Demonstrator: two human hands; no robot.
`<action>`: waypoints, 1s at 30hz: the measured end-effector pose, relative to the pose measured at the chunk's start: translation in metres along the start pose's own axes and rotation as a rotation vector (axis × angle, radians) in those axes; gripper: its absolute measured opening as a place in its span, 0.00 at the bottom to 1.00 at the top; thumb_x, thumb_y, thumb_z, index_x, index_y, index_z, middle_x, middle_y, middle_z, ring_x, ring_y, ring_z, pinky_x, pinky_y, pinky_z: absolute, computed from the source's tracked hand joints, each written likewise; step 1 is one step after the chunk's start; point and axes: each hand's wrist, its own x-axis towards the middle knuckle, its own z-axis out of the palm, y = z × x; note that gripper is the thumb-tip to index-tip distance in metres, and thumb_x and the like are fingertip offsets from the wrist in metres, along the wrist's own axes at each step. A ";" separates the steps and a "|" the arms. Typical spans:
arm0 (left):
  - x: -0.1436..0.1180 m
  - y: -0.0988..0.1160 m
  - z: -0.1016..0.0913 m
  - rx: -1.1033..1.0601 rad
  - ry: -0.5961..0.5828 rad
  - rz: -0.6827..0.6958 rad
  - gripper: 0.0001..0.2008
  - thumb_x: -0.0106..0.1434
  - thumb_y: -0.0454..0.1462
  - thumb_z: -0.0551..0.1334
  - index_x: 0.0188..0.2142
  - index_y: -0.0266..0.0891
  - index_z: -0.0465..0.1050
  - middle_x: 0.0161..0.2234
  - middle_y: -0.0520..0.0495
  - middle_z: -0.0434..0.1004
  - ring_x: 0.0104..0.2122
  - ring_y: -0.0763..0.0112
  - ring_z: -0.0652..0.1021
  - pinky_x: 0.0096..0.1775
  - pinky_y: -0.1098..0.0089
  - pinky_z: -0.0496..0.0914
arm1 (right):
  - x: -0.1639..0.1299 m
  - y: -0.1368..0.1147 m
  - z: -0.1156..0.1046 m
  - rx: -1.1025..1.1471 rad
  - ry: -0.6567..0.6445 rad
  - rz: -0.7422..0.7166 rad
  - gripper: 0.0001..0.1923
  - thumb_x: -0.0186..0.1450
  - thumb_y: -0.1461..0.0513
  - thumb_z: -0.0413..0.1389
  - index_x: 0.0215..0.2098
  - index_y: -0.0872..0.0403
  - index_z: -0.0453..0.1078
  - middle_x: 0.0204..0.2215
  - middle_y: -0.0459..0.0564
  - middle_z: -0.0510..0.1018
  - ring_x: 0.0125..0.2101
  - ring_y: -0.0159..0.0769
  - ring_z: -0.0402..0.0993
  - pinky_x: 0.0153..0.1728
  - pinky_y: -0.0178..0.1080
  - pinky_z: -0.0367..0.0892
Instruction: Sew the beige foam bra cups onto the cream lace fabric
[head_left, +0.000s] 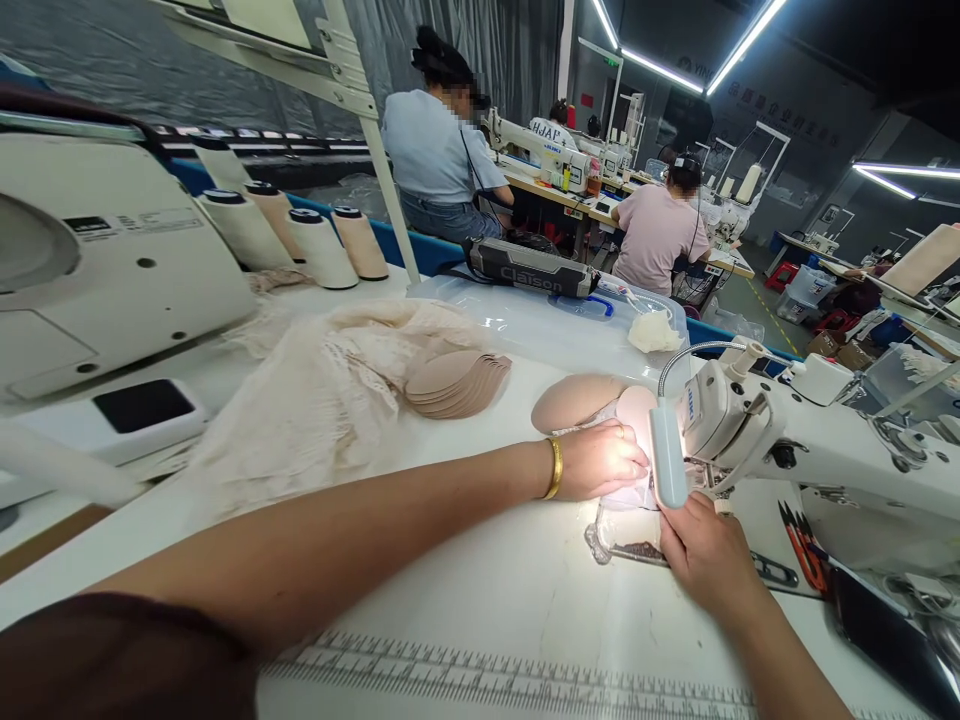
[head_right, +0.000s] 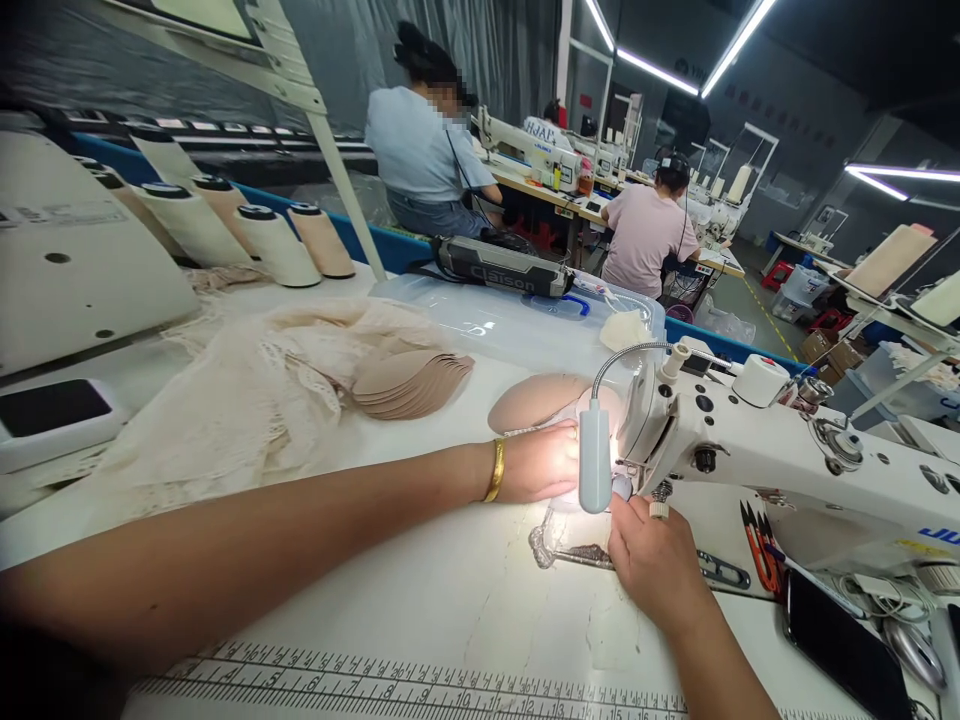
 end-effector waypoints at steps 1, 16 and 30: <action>0.000 -0.001 0.000 0.002 0.000 0.003 0.08 0.69 0.35 0.61 0.38 0.45 0.79 0.39 0.49 0.81 0.42 0.65 0.75 0.47 0.63 0.66 | 0.000 0.001 0.001 0.005 0.001 0.001 0.11 0.70 0.67 0.47 0.43 0.51 0.71 0.25 0.46 0.73 0.29 0.37 0.70 0.25 0.37 0.54; -0.052 0.055 -0.040 -0.316 0.194 -0.094 0.11 0.70 0.31 0.56 0.50 0.39 0.70 0.45 0.42 0.80 0.46 0.63 0.77 0.51 0.60 0.70 | 0.010 -0.050 -0.001 1.153 -0.041 0.654 0.20 0.69 0.51 0.57 0.53 0.50 0.60 0.30 0.43 0.76 0.29 0.35 0.74 0.28 0.36 0.68; -0.047 0.135 -0.057 -2.107 0.999 -1.466 0.05 0.61 0.26 0.69 0.35 0.34 0.77 0.31 0.50 0.80 0.26 0.78 0.77 0.30 0.79 0.74 | -0.029 -0.084 -0.025 1.041 0.239 0.781 0.18 0.67 0.48 0.59 0.47 0.51 0.68 0.35 0.50 0.82 0.35 0.40 0.79 0.35 0.40 0.73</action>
